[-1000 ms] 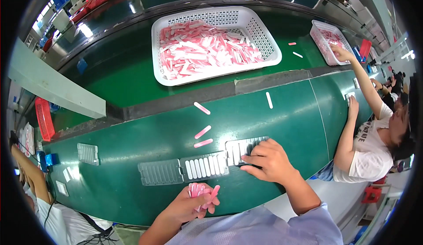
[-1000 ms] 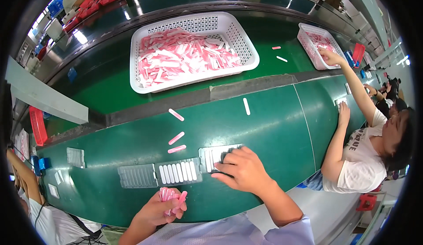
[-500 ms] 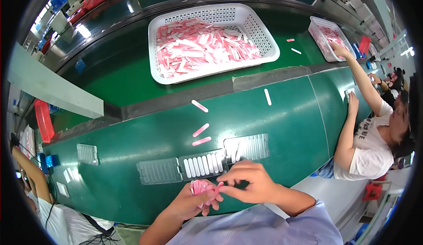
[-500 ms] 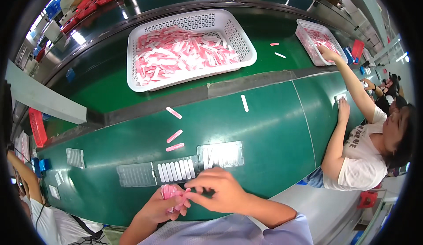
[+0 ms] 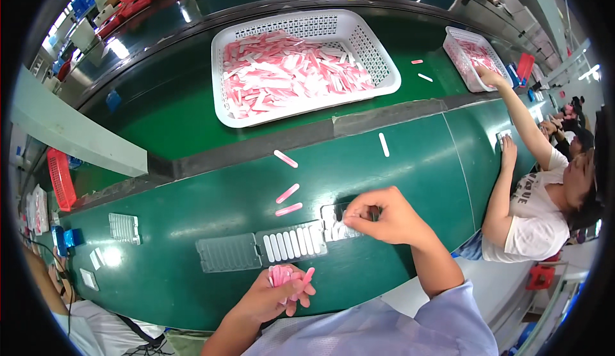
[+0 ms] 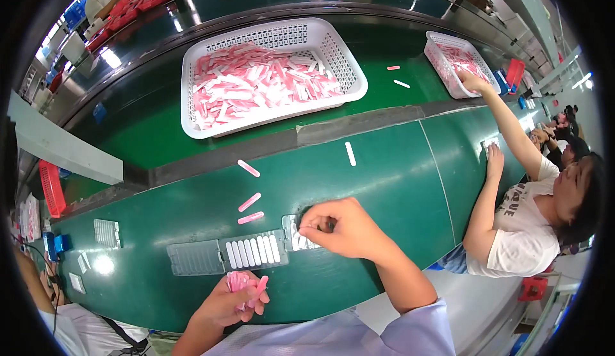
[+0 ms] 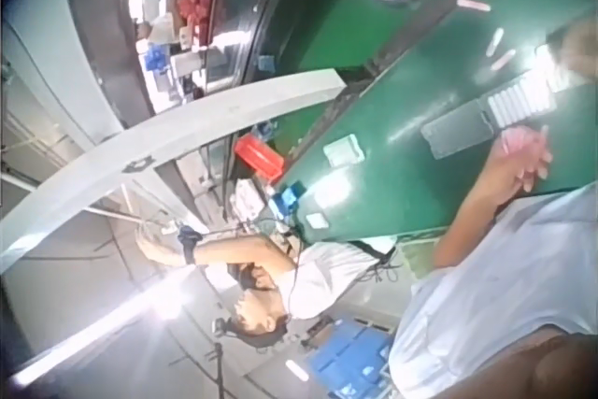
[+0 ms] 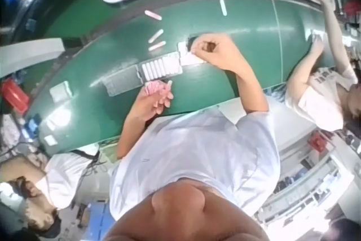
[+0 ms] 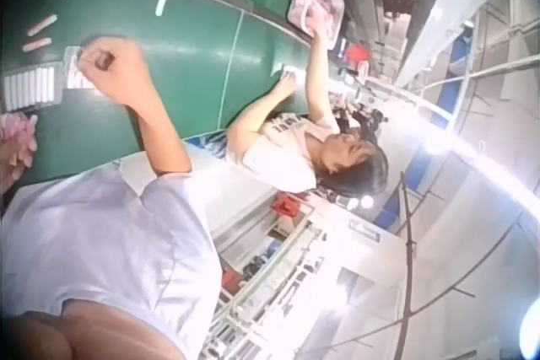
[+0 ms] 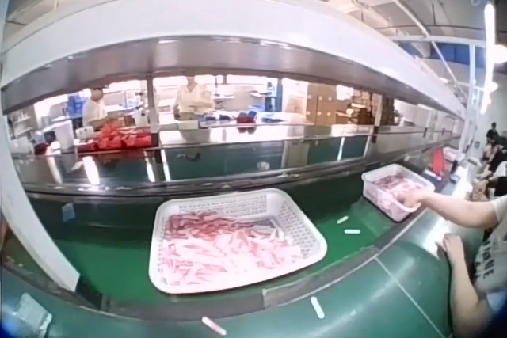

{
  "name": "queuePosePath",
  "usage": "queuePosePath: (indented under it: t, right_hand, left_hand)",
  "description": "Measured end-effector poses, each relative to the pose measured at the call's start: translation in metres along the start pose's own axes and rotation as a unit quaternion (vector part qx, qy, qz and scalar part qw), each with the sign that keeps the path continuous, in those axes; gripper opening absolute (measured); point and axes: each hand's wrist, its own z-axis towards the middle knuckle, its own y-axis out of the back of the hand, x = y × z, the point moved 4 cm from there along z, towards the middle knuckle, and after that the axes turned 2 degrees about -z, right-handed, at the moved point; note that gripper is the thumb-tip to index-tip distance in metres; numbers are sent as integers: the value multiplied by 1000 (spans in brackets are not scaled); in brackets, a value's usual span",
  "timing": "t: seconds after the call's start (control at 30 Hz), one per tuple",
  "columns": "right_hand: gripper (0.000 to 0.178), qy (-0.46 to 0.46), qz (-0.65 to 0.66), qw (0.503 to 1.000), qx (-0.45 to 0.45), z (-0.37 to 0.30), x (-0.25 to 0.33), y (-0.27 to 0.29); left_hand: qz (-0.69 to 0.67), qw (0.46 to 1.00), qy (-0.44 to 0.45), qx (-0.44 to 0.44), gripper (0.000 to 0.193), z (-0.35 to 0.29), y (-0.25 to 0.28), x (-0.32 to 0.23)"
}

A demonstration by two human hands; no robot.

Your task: The person places sticks one by one into plastic tray slots, moves the filled trays across the workbench, and then places an item onto the upper shelf overhead.

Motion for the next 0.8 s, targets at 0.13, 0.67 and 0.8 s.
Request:
queuePosePath:
  t: [0.13, 0.67, 0.8]
  right_hand:
    - [6, 19, -168, 986, -10, 18, 7, 3]
    - [29, 114, -277, 951, 77, 26, 8, 2]
    - [37, 120, -286, 950, -13, 5, 11, 12]
  left_hand:
    - [2, 1000, -2, 6, 24, -1, -3, 0]
    - [-23, 999, -14, 19, 23, -1, 0, -7]
    - [-19, 999, -19, 19, 22, -1, -3, -10]
